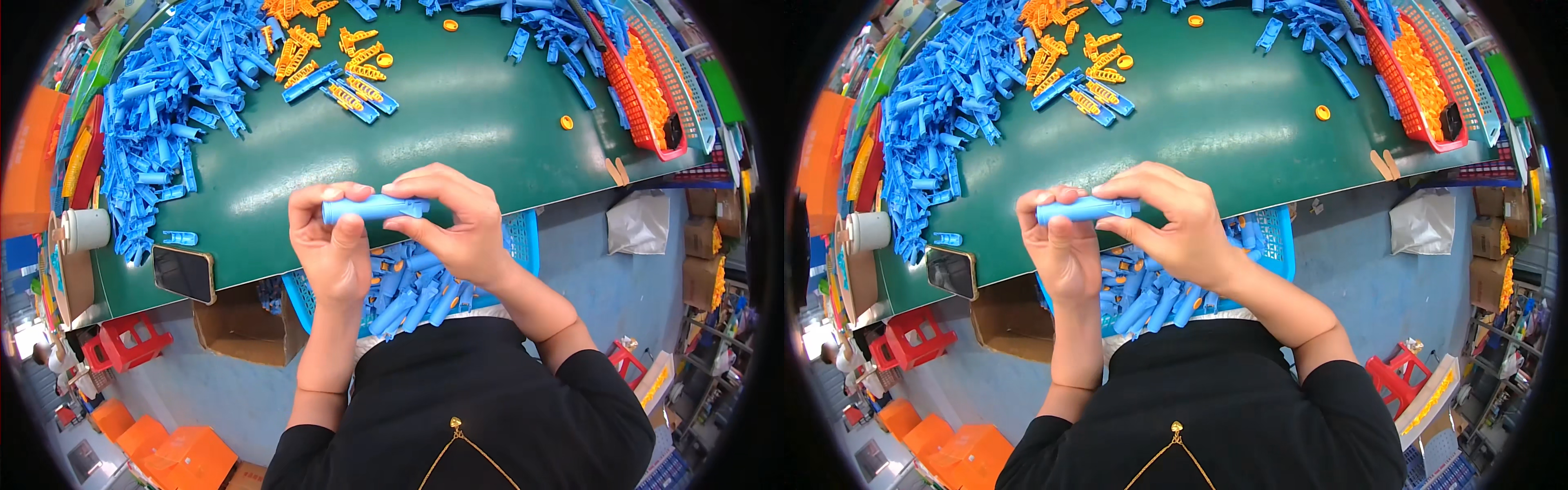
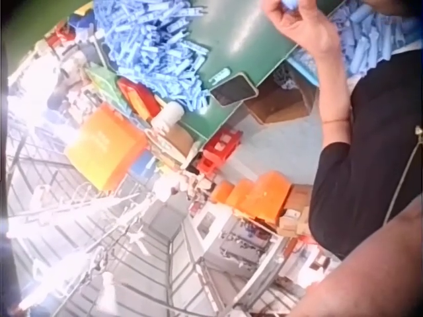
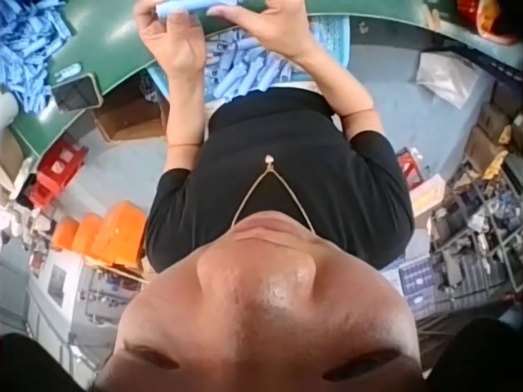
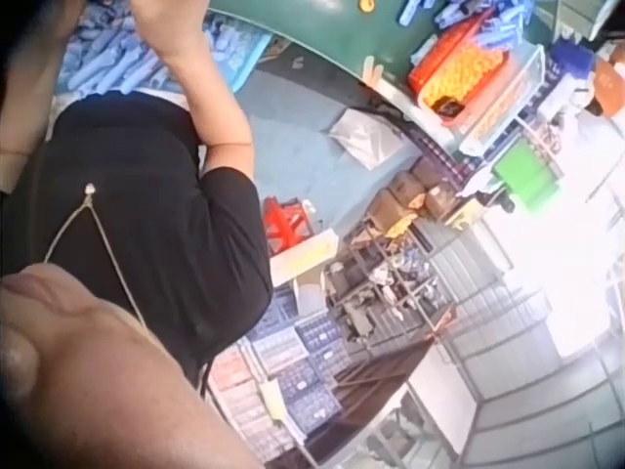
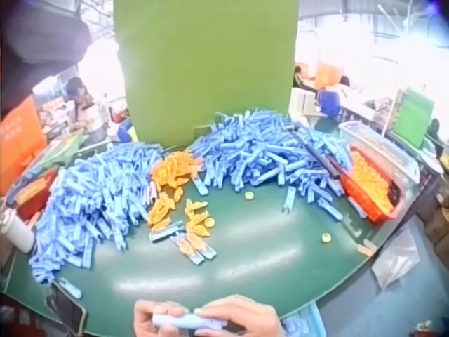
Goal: Assembling small plastic toy components at a factory workbench.
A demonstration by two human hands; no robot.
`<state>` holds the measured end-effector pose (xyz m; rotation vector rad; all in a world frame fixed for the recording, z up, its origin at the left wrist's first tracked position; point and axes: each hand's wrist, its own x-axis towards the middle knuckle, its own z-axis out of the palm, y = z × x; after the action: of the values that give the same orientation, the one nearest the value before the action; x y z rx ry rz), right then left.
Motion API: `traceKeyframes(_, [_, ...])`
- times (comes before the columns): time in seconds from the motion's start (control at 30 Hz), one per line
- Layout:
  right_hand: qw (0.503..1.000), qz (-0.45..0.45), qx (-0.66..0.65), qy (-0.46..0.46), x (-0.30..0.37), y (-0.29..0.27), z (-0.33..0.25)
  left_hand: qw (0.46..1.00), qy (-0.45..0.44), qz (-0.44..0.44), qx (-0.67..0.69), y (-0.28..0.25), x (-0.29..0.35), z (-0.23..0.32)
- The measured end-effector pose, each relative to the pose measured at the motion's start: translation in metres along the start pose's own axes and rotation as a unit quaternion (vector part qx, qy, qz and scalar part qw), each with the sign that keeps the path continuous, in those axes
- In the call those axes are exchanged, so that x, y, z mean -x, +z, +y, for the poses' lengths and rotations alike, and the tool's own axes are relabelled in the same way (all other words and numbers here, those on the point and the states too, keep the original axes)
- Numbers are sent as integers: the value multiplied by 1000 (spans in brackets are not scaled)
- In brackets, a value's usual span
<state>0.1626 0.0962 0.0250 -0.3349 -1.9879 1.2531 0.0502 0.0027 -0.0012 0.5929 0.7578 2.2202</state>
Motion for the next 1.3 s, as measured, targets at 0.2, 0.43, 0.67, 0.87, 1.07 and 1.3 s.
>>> traceKeyframes(0.2, [899,52,-349,258,6,-5,5,980,112,-39,-158,-5,4,3])
traceKeyframes(0.43, [870,58,-389,296,9,-10,11,965,140,-66,-213,-9,3,5])
traceKeyframes(0.67, [930,52,-301,204,10,-13,7,964,90,-74,-237,-11,4,7])
traceKeyframes(0.87, [943,24,-283,172,9,-20,7,974,5,-5,-226,-9,9,7])
traceKeyframes(1.07, [961,37,-226,155,11,-21,17,961,-85,1,-265,0,14,8])
traceKeyframes(1.3, [944,64,-261,192,7,-24,14,945,-231,-32,-230,9,7,18])
